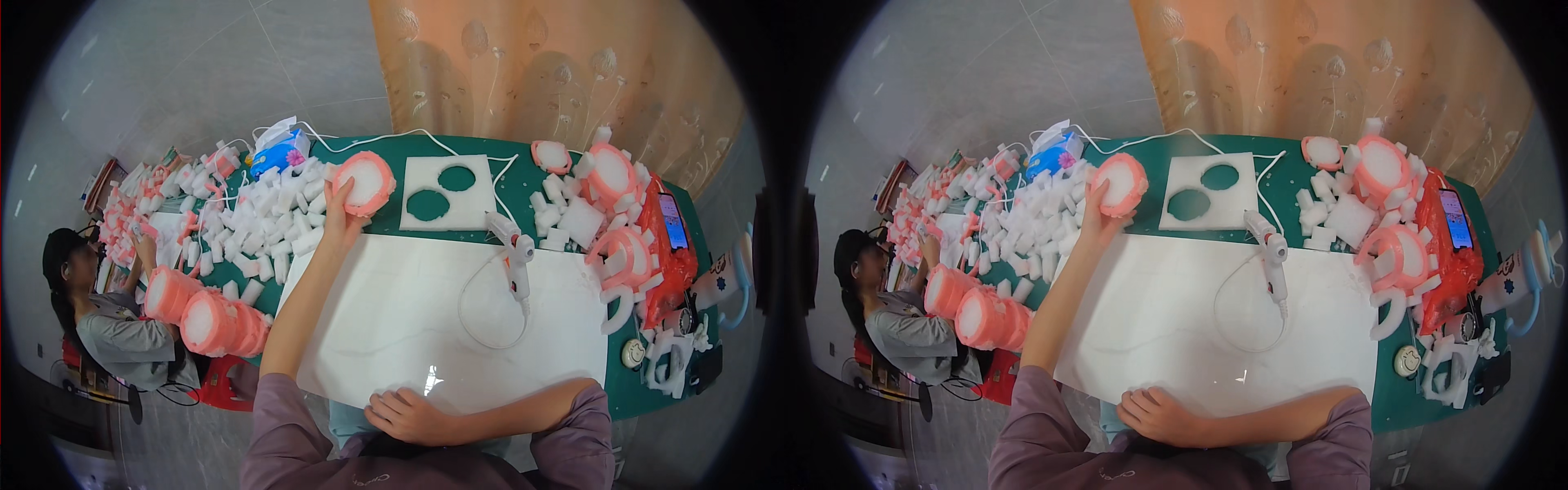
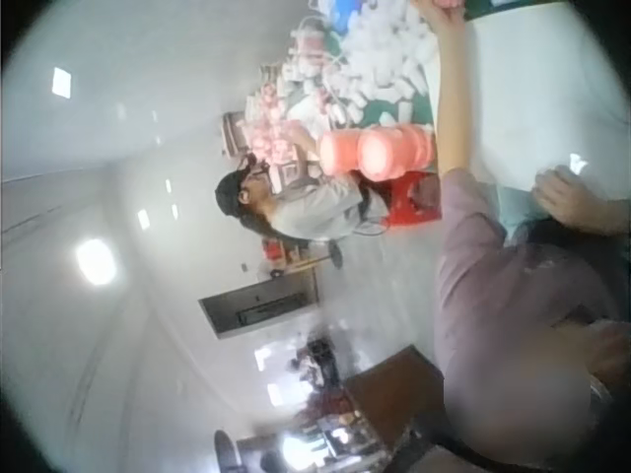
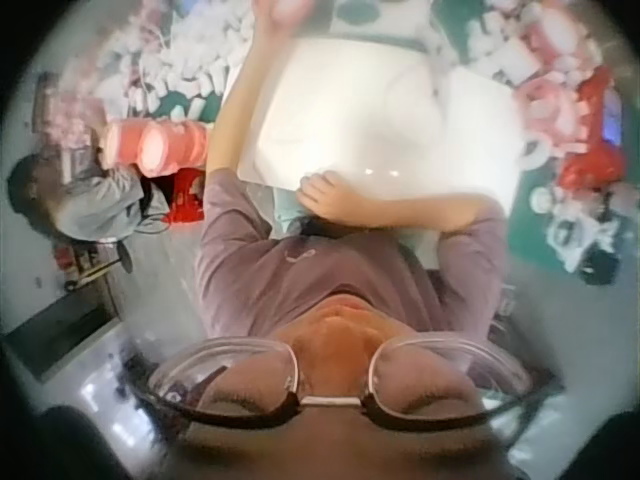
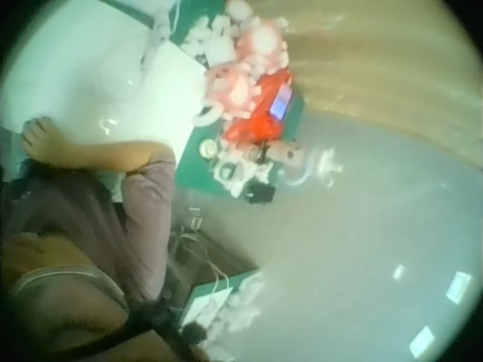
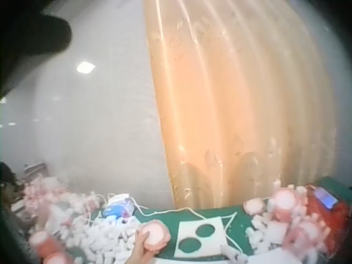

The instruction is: The person applies glue using a hot glue gun and attaches small foam pieces around the rim of a circular foam frame by hand, pressing each piece in place.

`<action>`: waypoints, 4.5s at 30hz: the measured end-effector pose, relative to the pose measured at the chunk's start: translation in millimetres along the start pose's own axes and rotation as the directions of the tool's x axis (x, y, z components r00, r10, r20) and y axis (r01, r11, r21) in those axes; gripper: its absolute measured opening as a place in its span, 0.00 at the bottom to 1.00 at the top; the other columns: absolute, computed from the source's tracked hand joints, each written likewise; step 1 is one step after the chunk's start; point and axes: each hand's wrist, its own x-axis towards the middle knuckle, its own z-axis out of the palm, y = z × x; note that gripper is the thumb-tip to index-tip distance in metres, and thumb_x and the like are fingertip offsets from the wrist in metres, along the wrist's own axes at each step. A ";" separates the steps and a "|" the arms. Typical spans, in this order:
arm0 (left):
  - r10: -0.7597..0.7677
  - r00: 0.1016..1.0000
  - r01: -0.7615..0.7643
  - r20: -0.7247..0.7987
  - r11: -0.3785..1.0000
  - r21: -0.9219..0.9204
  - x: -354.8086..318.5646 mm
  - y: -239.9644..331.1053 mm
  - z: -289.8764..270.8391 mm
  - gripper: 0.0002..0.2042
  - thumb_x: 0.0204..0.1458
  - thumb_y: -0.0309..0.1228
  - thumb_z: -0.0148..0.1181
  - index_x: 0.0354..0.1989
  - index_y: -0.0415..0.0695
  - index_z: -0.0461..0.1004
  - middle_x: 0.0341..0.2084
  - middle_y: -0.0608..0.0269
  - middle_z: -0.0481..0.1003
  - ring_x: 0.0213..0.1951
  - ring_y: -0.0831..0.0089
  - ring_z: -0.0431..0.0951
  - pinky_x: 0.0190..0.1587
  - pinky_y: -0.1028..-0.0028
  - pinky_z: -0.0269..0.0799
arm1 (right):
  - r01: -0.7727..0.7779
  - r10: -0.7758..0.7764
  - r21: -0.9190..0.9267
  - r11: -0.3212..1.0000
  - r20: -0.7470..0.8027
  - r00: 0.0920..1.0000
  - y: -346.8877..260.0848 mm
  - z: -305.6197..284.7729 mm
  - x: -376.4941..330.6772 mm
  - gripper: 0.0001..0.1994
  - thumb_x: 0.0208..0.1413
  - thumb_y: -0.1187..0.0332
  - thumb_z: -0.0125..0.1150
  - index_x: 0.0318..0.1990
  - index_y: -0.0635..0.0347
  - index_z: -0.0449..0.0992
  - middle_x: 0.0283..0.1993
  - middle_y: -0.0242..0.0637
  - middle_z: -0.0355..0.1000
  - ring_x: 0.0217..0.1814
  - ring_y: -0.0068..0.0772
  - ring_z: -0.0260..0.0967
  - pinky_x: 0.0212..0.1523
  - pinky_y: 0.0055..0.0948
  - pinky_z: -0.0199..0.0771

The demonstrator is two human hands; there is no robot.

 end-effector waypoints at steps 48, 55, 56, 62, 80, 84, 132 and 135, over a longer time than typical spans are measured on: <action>0.238 0.943 -0.209 -0.234 0.967 0.143 99.5 -43.8 -7.7 0.44 0.38 0.31 0.65 0.63 0.46 0.43 0.55 0.55 0.58 0.53 0.64 0.63 0.52 0.70 0.62 | -0.003 0.003 0.038 0.999 -0.014 1.000 -0.2 7.1 -0.7 0.13 0.43 0.66 0.50 0.38 0.59 0.69 0.41 0.36 0.66 0.39 0.28 0.63 0.37 0.24 0.61; 0.210 0.943 -0.162 -0.259 0.968 0.192 95.6 -50.7 3.0 0.45 0.38 0.31 0.66 0.63 0.45 0.42 0.56 0.53 0.55 0.56 0.64 0.60 0.56 0.71 0.56 | -0.012 0.012 0.045 0.999 -0.003 1.000 -1.5 7.2 -2.2 0.15 0.43 0.66 0.50 0.40 0.60 0.69 0.40 0.37 0.66 0.39 0.29 0.63 0.36 0.25 0.61; 0.216 0.938 -0.162 -0.270 0.965 0.206 96.1 -52.0 2.4 0.45 0.38 0.31 0.66 0.63 0.45 0.41 0.56 0.53 0.56 0.56 0.64 0.60 0.56 0.71 0.56 | -0.013 0.014 0.046 0.999 -0.008 1.000 -2.1 7.0 -1.3 0.15 0.43 0.66 0.50 0.40 0.60 0.69 0.40 0.37 0.66 0.39 0.29 0.63 0.36 0.25 0.61; 0.209 0.947 -0.151 -0.243 0.960 0.236 95.5 -55.9 7.4 0.45 0.38 0.31 0.66 0.63 0.46 0.42 0.56 0.53 0.57 0.55 0.64 0.61 0.56 0.70 0.57 | -0.017 0.018 0.039 0.999 -0.018 1.000 -2.0 7.8 -1.2 0.14 0.42 0.66 0.50 0.39 0.59 0.69 0.41 0.37 0.66 0.39 0.29 0.63 0.37 0.25 0.61; 0.075 0.995 -0.072 -0.065 0.996 0.048 61.2 -40.9 32.8 0.40 0.43 0.26 0.63 0.62 0.48 0.42 0.51 0.55 0.61 0.52 0.65 0.65 0.51 0.70 0.66 | 0.010 -0.011 -0.019 1.000 -0.016 1.000 -0.9 7.9 -1.5 0.13 0.43 0.65 0.49 0.38 0.59 0.68 0.37 0.34 0.64 0.36 0.27 0.60 0.32 0.23 0.57; 0.125 0.992 -0.125 -0.001 0.992 -0.002 38.1 -16.4 42.7 0.39 0.44 0.27 0.61 0.62 0.48 0.42 0.51 0.56 0.61 0.53 0.65 0.64 0.52 0.70 0.65 | 0.009 -0.010 -0.018 1.000 -0.025 1.000 -0.5 7.1 -0.8 0.13 0.43 0.65 0.49 0.38 0.59 0.68 0.39 0.35 0.65 0.38 0.27 0.61 0.34 0.23 0.58; 0.297 0.278 -0.810 0.913 -0.438 0.390 -115.8 25.0 -33.0 0.20 0.37 0.28 0.56 0.39 0.72 0.74 0.34 0.69 0.73 0.28 0.78 0.68 0.39 0.77 0.68 | -0.091 0.061 0.127 0.988 0.224 0.973 2.5 2.1 2.5 0.18 0.46 0.66 0.47 0.47 0.60 0.67 0.49 0.41 0.62 0.47 0.31 0.61 0.44 0.27 0.61; 0.302 0.288 -0.817 0.909 -0.418 0.398 -116.6 25.4 -33.2 0.20 0.37 0.28 0.56 0.38 0.72 0.74 0.35 0.69 0.73 0.27 0.78 0.68 0.40 0.77 0.68 | -0.093 0.065 0.123 0.988 0.211 0.975 2.0 1.1 4.8 0.18 0.46 0.66 0.46 0.46 0.60 0.67 0.49 0.41 0.62 0.47 0.32 0.61 0.44 0.28 0.62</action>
